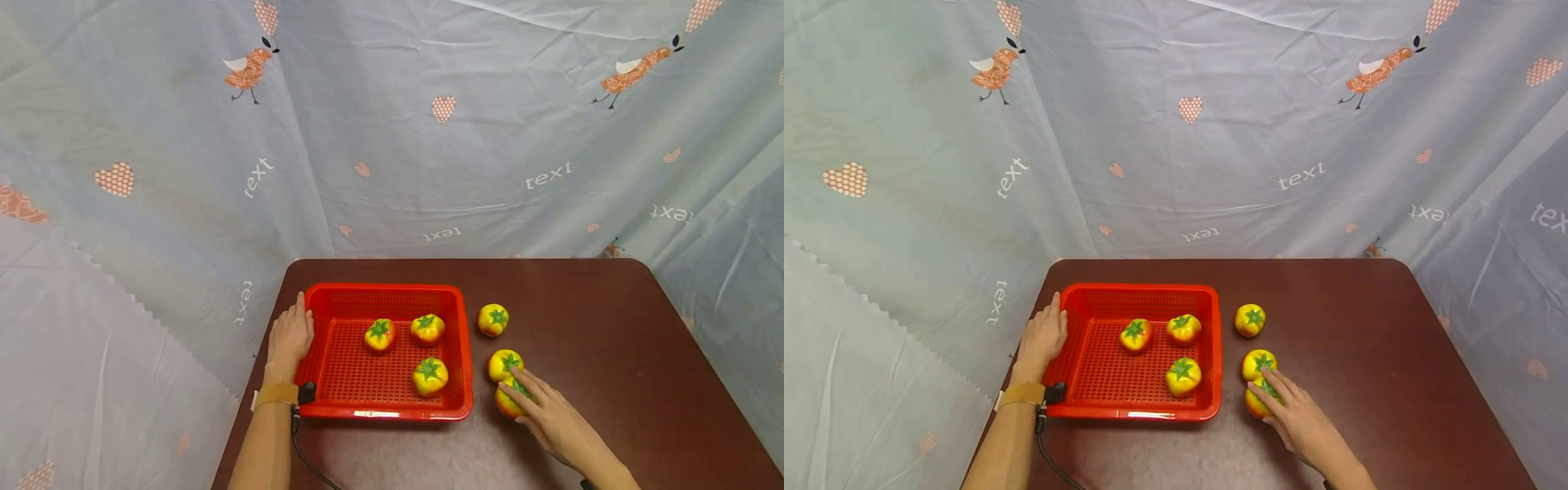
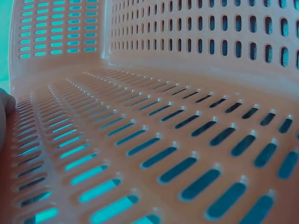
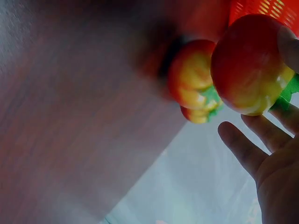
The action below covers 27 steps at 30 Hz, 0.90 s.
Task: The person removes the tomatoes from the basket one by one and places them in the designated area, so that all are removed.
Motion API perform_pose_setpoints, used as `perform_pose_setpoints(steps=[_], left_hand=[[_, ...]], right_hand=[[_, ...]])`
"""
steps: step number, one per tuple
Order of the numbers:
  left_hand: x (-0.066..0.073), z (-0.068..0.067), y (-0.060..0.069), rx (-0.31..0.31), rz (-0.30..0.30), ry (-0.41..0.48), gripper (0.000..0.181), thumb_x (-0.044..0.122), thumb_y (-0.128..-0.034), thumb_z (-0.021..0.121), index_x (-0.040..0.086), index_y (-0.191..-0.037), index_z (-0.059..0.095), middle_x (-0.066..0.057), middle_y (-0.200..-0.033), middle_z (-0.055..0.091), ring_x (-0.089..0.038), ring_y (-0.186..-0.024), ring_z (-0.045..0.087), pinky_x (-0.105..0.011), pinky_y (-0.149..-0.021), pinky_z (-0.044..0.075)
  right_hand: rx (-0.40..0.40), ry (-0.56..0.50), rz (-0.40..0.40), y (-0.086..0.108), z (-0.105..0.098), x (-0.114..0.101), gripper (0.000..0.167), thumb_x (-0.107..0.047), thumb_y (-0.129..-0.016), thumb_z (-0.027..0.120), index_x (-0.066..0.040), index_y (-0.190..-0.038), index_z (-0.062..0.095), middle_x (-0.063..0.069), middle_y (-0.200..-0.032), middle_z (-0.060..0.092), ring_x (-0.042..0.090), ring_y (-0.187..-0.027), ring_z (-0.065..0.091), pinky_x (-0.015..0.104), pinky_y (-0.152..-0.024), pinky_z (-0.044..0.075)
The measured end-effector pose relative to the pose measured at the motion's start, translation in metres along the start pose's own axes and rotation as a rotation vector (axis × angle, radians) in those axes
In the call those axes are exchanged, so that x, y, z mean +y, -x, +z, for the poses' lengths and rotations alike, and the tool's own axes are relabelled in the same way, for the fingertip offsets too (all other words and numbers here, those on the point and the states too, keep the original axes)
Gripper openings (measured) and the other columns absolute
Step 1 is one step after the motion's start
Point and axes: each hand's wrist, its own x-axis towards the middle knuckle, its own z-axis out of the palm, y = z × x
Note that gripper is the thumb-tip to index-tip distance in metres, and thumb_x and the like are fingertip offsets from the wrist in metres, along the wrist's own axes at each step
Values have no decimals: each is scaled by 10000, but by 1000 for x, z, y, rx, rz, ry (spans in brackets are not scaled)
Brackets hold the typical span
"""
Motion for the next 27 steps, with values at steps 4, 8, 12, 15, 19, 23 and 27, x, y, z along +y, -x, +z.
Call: perform_pose_setpoints(steps=[4,8,12,15,19,23,27], left_hand=[[0,-1,0,-2,-3,-3,551,217,-1050,347,-77,-1504,238,-335,-1246,568,-497,-1088,557,-605,-972,430],[1,-2,0,1,-5,-2,548,214,-1049,351,-78,-1501,245,-334,-1236,572,-494,-1084,558,-604,-972,429],[1,-2,0,4,-3,-4,551,215,-1050,346,-78,-1504,236,-331,-1232,575,-489,-1083,559,-596,-976,430],[0,-2,0,2,-3,-5,551,216,-1050,341,-77,-1504,235,-331,-1232,575,-487,-1081,559,-593,-977,432],[0,-2,0,0,-3,-9,549,216,-1050,335,-79,-1503,238,-335,-1222,576,-490,-1067,562,-595,-961,437],[-1,-1,0,-3,-7,-12,549,215,-1050,335,-79,-1503,235,-334,-1222,576,-491,-1063,561,-597,-956,436],[-1,-1,0,-12,-14,-12,551,220,-1052,334,-76,-1506,230,-331,-1242,570,-490,-1083,557,-597,-970,429]], right_hand=[[-11,8,-1,7,9,-2,515,-458,-1017,371,-147,-1373,576,175,-1399,540,357,-1216,550,486,-817,558],[-57,21,22,12,14,-2,497,-352,-926,653,-148,-1373,574,171,-1409,529,337,-1215,555,475,-818,565],[-83,32,40,16,18,-2,719,-192,-711,865,-141,-1368,578,169,-1408,530,319,-1201,564,460,-818,570],[-96,43,56,18,21,-2,741,-171,-684,883,-143,-1362,585,162,-1400,538,314,-1193,571,453,-821,570],[-92,45,64,20,27,0,720,-155,-694,875,-139,-1356,592,167,-1386,551,330,-1190,579,456,-813,569],[-65,25,57,23,31,3,658,-168,-751,838,-133,-1359,590,179,-1384,554,343,-1189,582,465,-805,567],[-55,20,39,24,32,3,445,-335,-962,611,-131,-1356,590,183,-1378,554,347,-1182,580,475,-776,569]])
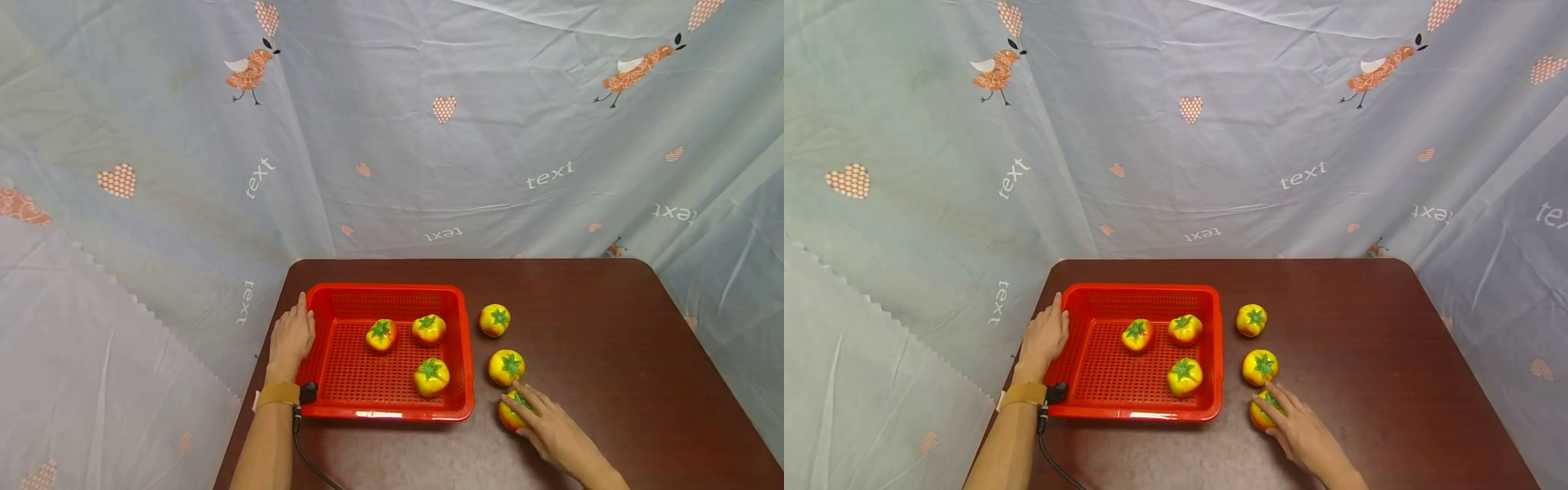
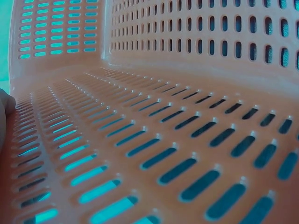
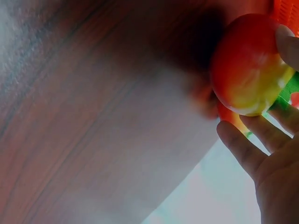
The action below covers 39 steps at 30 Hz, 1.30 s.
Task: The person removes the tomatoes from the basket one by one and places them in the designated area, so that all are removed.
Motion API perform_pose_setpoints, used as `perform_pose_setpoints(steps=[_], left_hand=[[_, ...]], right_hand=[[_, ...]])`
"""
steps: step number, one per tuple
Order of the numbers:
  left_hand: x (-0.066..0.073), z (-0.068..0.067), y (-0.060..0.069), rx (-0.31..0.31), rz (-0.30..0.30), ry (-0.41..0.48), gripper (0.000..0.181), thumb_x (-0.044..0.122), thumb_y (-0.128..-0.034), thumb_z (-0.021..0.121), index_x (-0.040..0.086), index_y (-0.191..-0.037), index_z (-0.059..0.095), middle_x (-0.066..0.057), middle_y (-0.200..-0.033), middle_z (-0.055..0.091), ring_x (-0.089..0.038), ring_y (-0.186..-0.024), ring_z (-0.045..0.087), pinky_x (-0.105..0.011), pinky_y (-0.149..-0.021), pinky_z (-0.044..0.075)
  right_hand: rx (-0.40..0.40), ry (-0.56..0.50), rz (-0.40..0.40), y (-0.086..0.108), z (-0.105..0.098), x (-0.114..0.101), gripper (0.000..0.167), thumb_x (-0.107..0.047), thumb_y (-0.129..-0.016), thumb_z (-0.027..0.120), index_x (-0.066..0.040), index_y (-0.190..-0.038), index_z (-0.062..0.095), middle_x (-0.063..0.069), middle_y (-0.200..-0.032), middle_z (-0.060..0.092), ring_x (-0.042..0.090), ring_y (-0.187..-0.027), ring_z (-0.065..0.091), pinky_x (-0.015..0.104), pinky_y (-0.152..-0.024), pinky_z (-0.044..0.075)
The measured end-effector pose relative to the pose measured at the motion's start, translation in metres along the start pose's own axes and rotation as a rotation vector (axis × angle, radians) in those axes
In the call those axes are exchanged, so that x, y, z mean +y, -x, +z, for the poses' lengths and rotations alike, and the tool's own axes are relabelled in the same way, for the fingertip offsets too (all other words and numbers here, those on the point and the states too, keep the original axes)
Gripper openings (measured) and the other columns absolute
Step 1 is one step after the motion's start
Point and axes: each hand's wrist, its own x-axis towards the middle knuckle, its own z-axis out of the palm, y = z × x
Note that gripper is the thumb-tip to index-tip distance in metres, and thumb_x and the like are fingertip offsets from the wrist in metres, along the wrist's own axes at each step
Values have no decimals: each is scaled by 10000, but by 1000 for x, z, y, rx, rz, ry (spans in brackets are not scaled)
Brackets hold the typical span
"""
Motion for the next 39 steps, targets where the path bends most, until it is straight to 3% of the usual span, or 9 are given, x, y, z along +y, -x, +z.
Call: perform_pose_setpoints(steps=[4,10,12,15,17,19,22,25,39], left_hand=[[1,0,0,-1,0,2,549,219,-1051,338,-75,-1504,238,-331,-1247,567,-491,-1094,554,-599,-976,426],[1,0,0,8,4,5,552,217,-1052,334,-80,-1506,230,-337,-1258,562,-497,-1096,552,-603,-972,426],[1,0,0,3,5,4,554,219,-1053,327,-81,-1507,221,-338,-1263,559,-498,-1100,551,-603,-977,425],[1,1,0,-10,-1,7,560,223,-1055,323,-77,-1513,208,-336,-1280,550,-495,-1120,543,-599,-997,416],[1,1,0,-16,-5,8,563,224,-1054,324,-75,-1516,202,-335,-1292,544,-494,-1134,536,-597,-1011,408],[1,1,0,-15,-7,10,565,223,-1054,328,-75,-1517,201,-335,-1296,541,-495,-1140,534,-598,-1016,404],[1,0,0,-9,-4,11,564,220,-1052,332,-76,-1515,205,-337,-1291,544,-498,-1132,537,-599,-1010,408],[1,0,0,-7,-4,12,563,219,-1052,334,-77,-1514,207,-336,-1285,547,-497,-1126,540,-600,-1005,411],[0,1,0,3,5,4,548,224,-1053,321,-75,-1505,239,-335,-1267,558,-499,-1109,546,-607,-983,420]], right_hand=[[-17,2,-7,2,-1,-3,495,-423,-1008,400,-125,-1356,588,189,-1373,553,359,-1172,580,488,-759,571],[-51,16,14,1,-1,-7,579,-242,-826,789,-137,-1360,590,180,-1378,557,352,-1163,590,487,-762,574],[-53,19,13,0,0,-7,600,-226,-797,813,-144,-1352,599,173,-1378,559,344,-1165,586,480,-757,573],[-51,30,-4,-1,2,-9,437,-363,-956,596,-155,-1341,611,169,-1387,552,340,-1181,573,475,-768,573],[-49,29,-17,-1,3,-10,488,-427,-1004,386,-154,-1341,610,172,-1397,544,345,-1197,561,477,-802,569],[-44,31,-20,-1,4,-12,530,-443,-1003,320,-157,-1345,607,174,-1407,537,344,-1207,557,470,-841,563],[-45,45,-5,-1,4,-14,463,-377,-940,621,-165,-1351,602,163,-1412,537,334,-1217,554,462,-863,557],[-52,67,19,0,3,-16,654,-244,-748,846,-174,-1351,602,150,-1405,545,319,-1220,555,455,-866,556],[-54,77,74,1,0,-19,673,-254,-752,840,-193,-1372,586,108,-1398,562,296,-1227,564,461,-723,569]])
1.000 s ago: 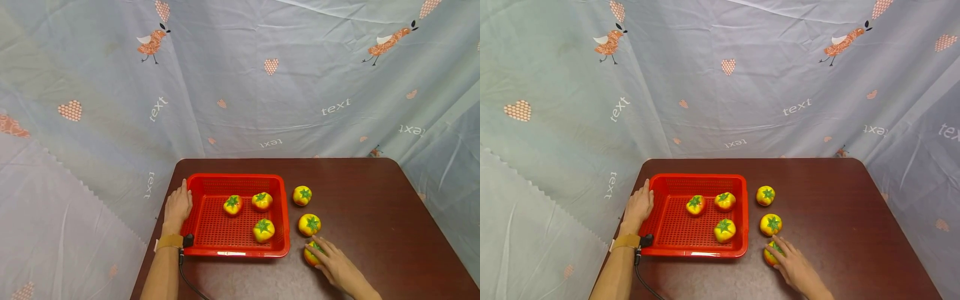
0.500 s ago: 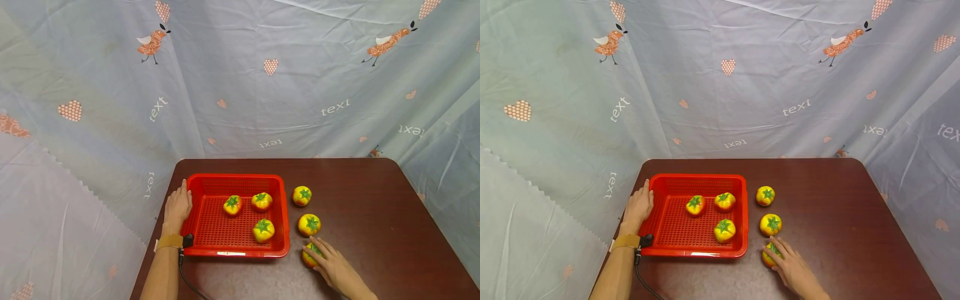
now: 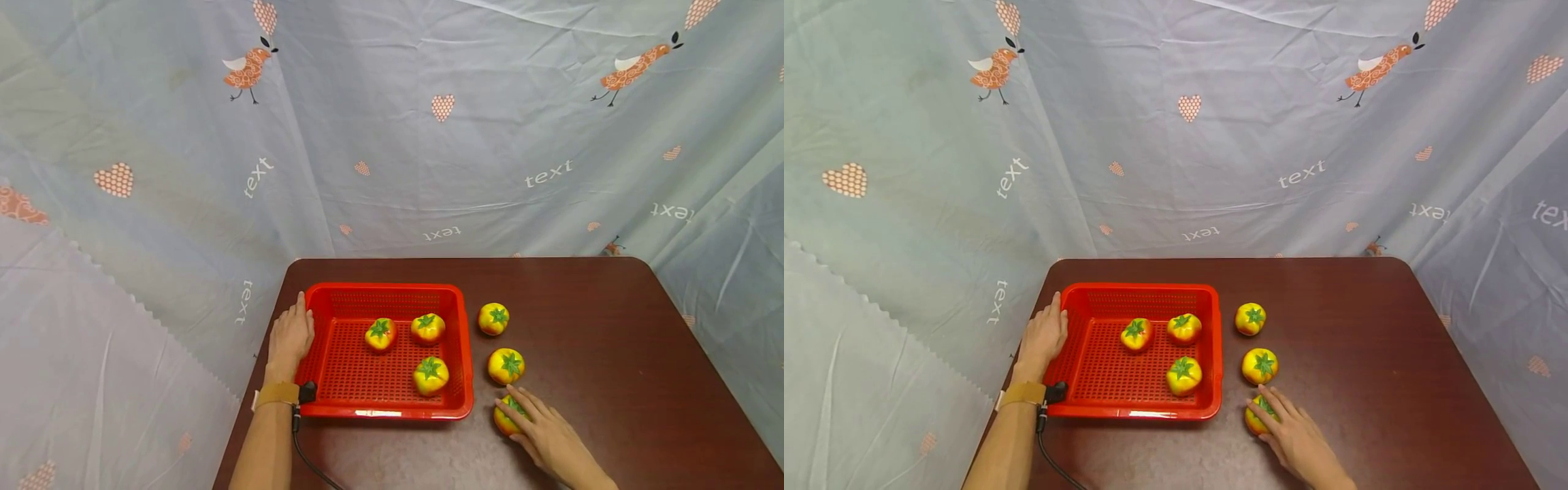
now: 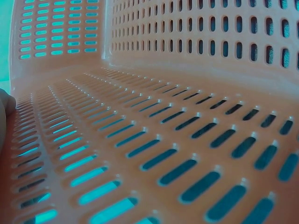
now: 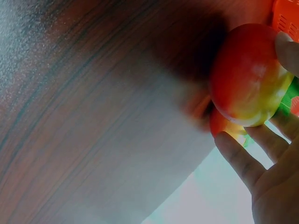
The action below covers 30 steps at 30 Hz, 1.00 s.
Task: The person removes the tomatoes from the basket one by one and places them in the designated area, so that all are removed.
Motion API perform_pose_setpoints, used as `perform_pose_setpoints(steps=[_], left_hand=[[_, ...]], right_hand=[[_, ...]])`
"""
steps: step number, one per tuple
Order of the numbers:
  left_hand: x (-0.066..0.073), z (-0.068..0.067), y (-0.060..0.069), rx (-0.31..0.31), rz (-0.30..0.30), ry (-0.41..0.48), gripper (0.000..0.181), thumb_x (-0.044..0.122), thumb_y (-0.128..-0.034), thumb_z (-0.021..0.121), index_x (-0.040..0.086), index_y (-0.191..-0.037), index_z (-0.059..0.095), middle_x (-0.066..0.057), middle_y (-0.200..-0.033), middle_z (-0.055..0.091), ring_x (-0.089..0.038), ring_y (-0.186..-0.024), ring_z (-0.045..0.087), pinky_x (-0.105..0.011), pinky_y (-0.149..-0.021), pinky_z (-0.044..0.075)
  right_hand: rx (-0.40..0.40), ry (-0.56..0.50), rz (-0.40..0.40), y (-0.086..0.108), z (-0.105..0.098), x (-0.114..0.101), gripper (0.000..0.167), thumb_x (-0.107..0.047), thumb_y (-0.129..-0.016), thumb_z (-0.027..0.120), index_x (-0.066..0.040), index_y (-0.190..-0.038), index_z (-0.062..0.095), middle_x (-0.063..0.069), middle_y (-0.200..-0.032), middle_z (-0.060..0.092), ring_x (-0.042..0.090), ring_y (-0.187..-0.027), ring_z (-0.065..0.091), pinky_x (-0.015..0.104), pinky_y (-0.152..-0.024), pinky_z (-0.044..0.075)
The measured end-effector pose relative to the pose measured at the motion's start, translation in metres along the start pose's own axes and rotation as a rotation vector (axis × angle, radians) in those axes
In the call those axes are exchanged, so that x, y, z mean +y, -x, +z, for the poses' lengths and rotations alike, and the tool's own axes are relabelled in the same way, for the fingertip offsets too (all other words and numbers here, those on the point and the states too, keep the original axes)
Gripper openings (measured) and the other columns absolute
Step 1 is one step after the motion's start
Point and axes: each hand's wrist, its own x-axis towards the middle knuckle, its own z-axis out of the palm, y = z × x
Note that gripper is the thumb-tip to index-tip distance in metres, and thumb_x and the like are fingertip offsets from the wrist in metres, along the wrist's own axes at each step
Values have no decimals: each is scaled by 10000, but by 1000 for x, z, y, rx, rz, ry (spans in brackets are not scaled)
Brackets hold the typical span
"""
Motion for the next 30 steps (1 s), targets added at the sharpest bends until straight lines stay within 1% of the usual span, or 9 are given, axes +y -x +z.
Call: perform_pose_setpoints(steps=[9,13,16,20,22,24,27,29,30], left_hand=[[0,-1,1,-20,-18,3,555,234,-1056,315,-65,-1514,220,-328,-1293,546,-491,-1141,534,-603,-1007,406],[1,-2,1,-13,-15,2,556,232,-1055,321,-68,-1513,220,-328,-1279,553,-488,-1133,539,-598,-1001,411],[2,-2,1,-7,-12,5,555,228,-1054,328,-70,-1511,225,-327,-1273,557,-487,-1131,541,-596,-999,414],[2,-2,1,0,-9,10,552,226,-1052,340,-69,-1507,240,-323,-1267,562,-484,-1127,545,-595,-996,417],[2,-3,1,4,-8,12,549,225,-1050,348,-68,-1504,251,-320,-1261,567,-482,-1123,548,-593,-995,419],[2,-3,1,8,-6,10,547,224,-1050,349,-68,-1502,257,-319,-1255,570,-481,-1118,551,-593,-992,422],[1,-2,1,7,-2,6,549,225,-1050,343,-72,-1503,250,-322,-1246,572,-482,-1110,554,-594,-983,426],[1,-2,1,8,1,6,552,225,-1050,338,-75,-1503,244,-326,-1244,572,-485,-1105,555,-597,-977,428],[0,-2,1,9,3,7,552,224,-1050,337,-77,-1502,244,-328,-1242,572,-486,-1101,555,-598,-974,429]], right_hand=[[-43,-22,42,0,0,-2,661,-265,-776,824,-217,-1386,572,90,-1417,547,283,-1232,555,541,-709,566],[-49,-24,40,1,1,-2,664,-259,-777,822,-216,-1389,567,89,-1420,541,278,-1235,547,534,-711,566],[-43,-32,26,0,0,-1,671,-259,-780,817,-206,-1397,559,95,-1433,531,283,-1249,537,512,-723,566],[-12,-30,7,-5,-10,-1,676,-307,-795,799,-197,-1410,542,96,-1451,513,291,-1263,527,504,-740,564],[22,-23,-21,-13,-18,1,659,-337,-819,772,-187,-1415,535,103,-1453,511,304,-1257,534,491,-757,562],[58,-11,-47,-26,-27,6,628,-380,-858,727,-182,-1420,529,104,-1457,506,312,-1262,533,475,-783,559],[114,3,-97,-54,-42,18,552,-471,-971,543,-162,-1428,518,107,-1479,485,330,-1292,508,459,-832,552],[146,9,-124,-76,-54,25,562,-512,-1010,416,-150,-1427,519,115,-1495,467,337,-1325,478,470,-852,543],[160,9,-139,-88,-60,29,575,-519,-1017,378,-143,-1429,515,117,-1509,450,341,-1343,461,477,-868,537]])
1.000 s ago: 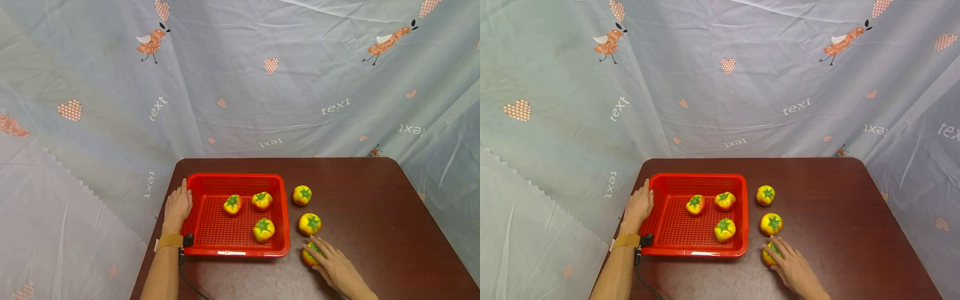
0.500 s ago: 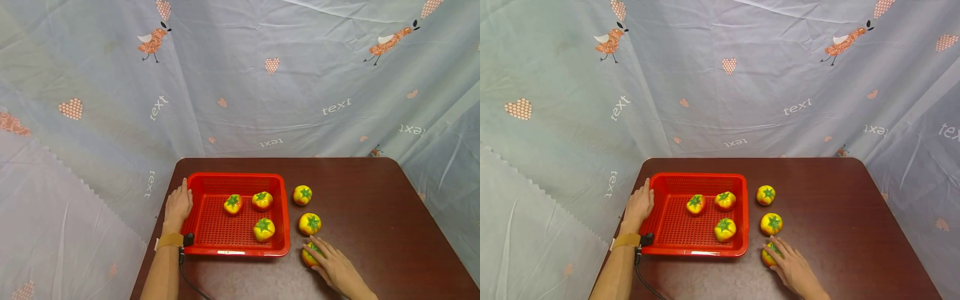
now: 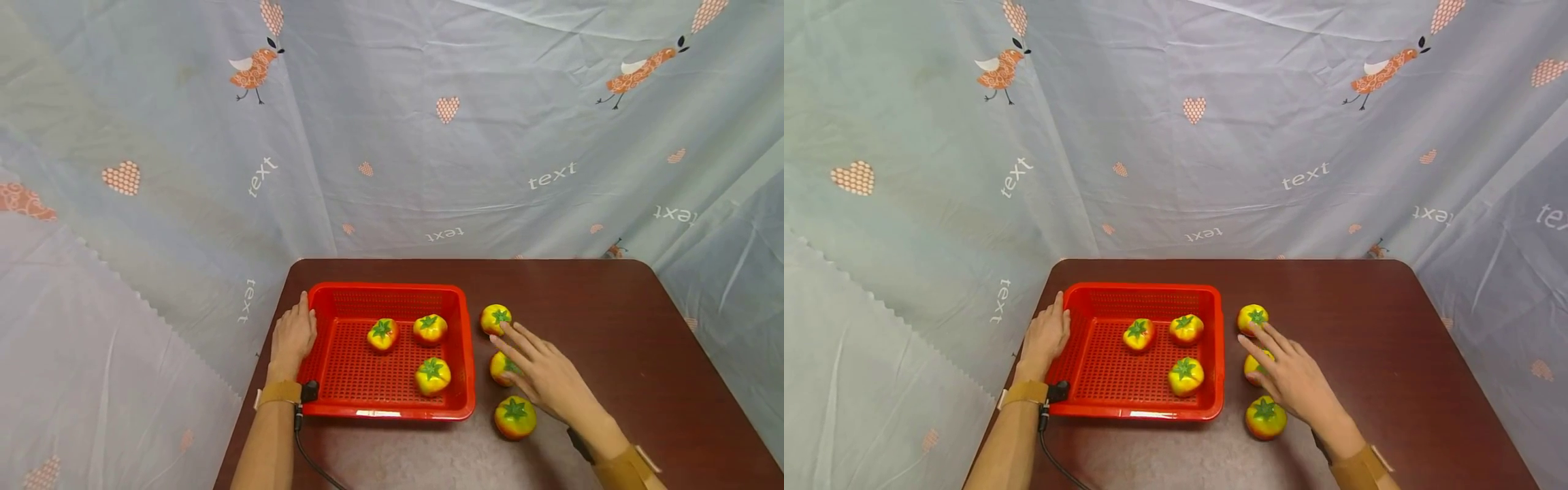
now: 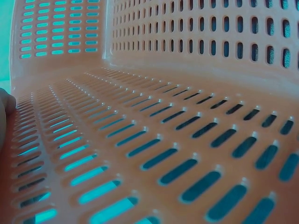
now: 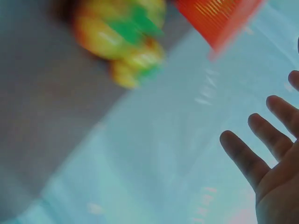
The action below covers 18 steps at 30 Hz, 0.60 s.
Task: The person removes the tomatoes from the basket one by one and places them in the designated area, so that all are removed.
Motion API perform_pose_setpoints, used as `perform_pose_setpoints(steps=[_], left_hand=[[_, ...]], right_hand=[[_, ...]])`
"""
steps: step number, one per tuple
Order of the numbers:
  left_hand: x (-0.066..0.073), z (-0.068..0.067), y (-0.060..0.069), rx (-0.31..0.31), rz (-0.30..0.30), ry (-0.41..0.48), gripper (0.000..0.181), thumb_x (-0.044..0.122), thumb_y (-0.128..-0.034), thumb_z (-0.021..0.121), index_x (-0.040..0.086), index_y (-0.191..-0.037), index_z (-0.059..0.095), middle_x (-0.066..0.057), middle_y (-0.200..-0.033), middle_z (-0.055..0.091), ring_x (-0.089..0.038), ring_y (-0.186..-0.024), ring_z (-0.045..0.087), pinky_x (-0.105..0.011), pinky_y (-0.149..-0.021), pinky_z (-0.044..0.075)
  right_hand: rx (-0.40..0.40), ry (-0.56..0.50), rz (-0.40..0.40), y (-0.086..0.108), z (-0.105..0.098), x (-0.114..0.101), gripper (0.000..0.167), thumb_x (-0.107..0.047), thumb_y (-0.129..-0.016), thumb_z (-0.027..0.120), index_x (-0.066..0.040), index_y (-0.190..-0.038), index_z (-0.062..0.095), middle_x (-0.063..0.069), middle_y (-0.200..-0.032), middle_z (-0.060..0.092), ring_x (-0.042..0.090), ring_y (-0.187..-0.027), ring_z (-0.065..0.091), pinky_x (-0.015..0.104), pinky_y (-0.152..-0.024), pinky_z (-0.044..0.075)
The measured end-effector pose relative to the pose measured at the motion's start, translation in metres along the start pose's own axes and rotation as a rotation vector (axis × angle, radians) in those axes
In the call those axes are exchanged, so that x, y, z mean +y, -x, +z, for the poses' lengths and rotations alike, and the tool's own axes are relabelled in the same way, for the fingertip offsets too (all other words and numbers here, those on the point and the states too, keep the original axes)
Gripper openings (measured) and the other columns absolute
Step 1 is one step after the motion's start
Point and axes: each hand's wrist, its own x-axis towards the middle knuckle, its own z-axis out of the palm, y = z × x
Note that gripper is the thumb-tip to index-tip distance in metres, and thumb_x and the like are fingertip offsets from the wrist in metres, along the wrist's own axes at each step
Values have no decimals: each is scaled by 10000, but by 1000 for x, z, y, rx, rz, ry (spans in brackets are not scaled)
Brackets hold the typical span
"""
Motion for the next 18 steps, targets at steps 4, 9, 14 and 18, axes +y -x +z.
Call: perform_pose_setpoints(steps=[4,9,14,18], left_hand=[[0,1,1,0,-2,5,550,221,-1048,342,-78,-1501,249,-329,-1250,569,-488,-1101,553,-598,-977,429],[1,2,1,-33,-19,3,554,222,-1050,334,-73,-1508,232,-326,-1298,545,-485,-1139,535,-596,-1015,409],[1,0,0,-13,-15,4,552,221,-1049,336,-71,-1507,238,-328,-1299,545,-489,-1140,536,-600,-1013,409],[1,-2,-1,-13,-15,1,553,220,-1049,337,-74,-1506,234,-329,-1294,548,-488,-1136,539,-599,-1009,414]], right_hand=[[25,24,-52,-50,-17,14,561,-457,-997,501,-144,-1462,473,125,-1545,398,330,-1403,396,491,-948,498],[29,49,-118,-104,-27,16,651,-366,-923,651,-168,-1498,419,101,-1570,363,300,-1435,361,482,-1013,463],[13,73,-184,-146,-17,9,597,-387,-961,600,-186,-1495,423,89,-1564,377,283,-1424,390,464,-1011,472],[-66,77,-218,-169,4,-4,597,-391,-952,613,-201,-1489,435,80,-1559,387,284,-1419,398,450,-1022,468]])
